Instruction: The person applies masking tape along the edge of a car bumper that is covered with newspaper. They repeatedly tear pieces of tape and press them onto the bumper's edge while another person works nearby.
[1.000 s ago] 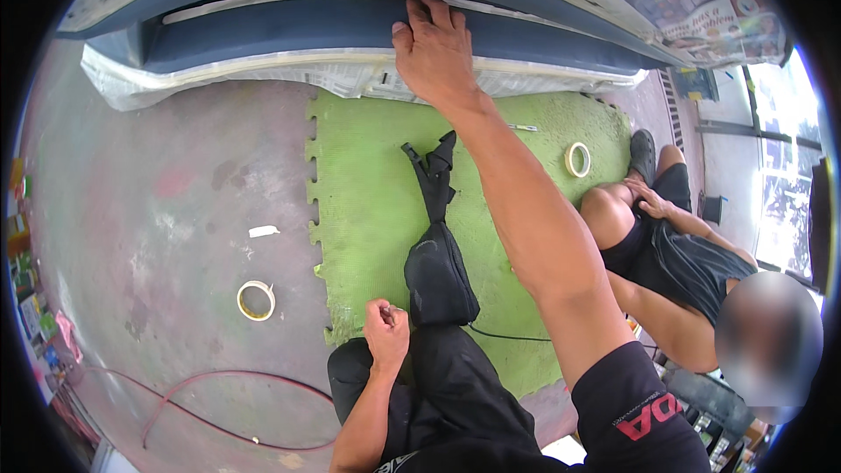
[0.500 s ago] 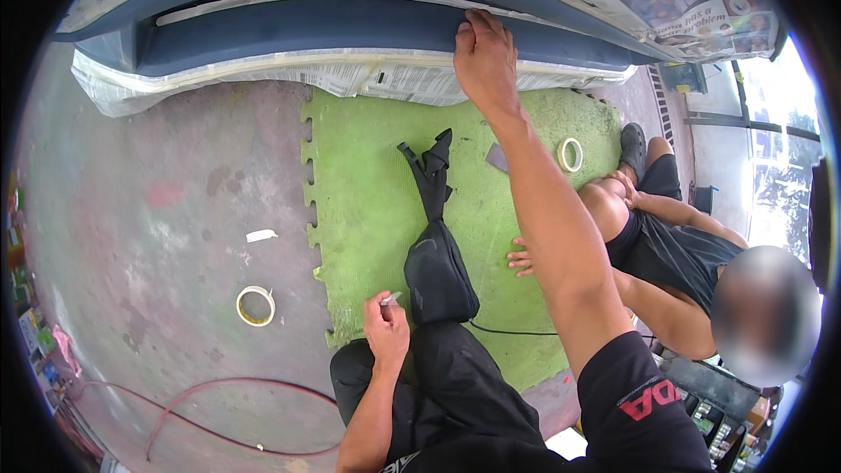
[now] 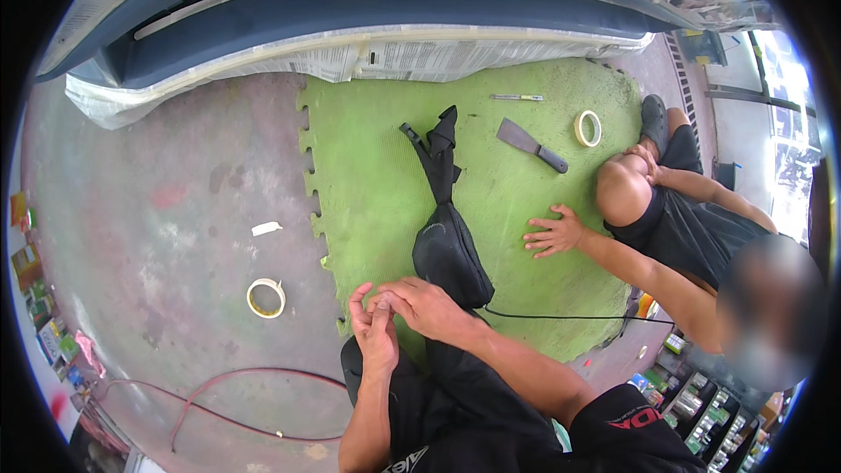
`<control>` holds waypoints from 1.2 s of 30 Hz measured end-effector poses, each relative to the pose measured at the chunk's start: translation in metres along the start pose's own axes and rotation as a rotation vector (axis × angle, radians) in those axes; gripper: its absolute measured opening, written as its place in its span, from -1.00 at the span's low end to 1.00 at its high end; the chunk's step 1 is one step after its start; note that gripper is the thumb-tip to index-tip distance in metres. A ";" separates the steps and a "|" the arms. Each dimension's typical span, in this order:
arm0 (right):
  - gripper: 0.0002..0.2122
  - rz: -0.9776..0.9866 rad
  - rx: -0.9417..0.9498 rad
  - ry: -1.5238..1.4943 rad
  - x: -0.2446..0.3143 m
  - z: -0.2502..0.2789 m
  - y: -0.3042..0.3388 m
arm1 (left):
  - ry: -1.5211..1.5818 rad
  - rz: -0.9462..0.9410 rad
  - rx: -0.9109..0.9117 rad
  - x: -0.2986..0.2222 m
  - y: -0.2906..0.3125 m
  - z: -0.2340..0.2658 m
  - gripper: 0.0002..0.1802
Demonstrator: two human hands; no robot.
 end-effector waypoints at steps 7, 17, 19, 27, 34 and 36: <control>-0.88 -0.138 -0.345 0.515 -0.063 0.072 0.080 | -0.961 -0.278 0.085 -0.043 0.043 0.012 -0.55; -0.77 -0.726 -0.046 0.721 -0.185 0.181 0.398 | -1.442 -1.092 -0.528 -0.107 -0.060 0.078 -0.33; -0.78 -0.903 -0.042 0.762 -0.173 0.170 0.416 | -1.467 -1.189 -0.397 -0.129 -0.074 0.013 -0.28; -0.54 -0.798 -0.196 0.439 -0.144 0.134 0.309 | -1.309 -1.879 -0.233 -0.218 -0.157 -0.284 -0.26; -0.53 -0.762 -0.208 0.246 -0.121 0.129 0.267 | -1.311 -1.877 -0.453 -0.209 -0.205 -0.348 -0.14; -0.56 -0.771 -0.172 0.223 -0.134 0.125 0.276 | -1.319 -1.893 -0.461 -0.202 -0.208 -0.350 -0.15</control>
Point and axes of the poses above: each hand's wrist, its own y-axis away from the middle knuckle, its own z-axis out of the back of the hand, x = y × z, the point moved 2 cm from there along -y, towards the middle knuckle, and after that the axes turned 9 degrees about -x, right-handed, at the moved point
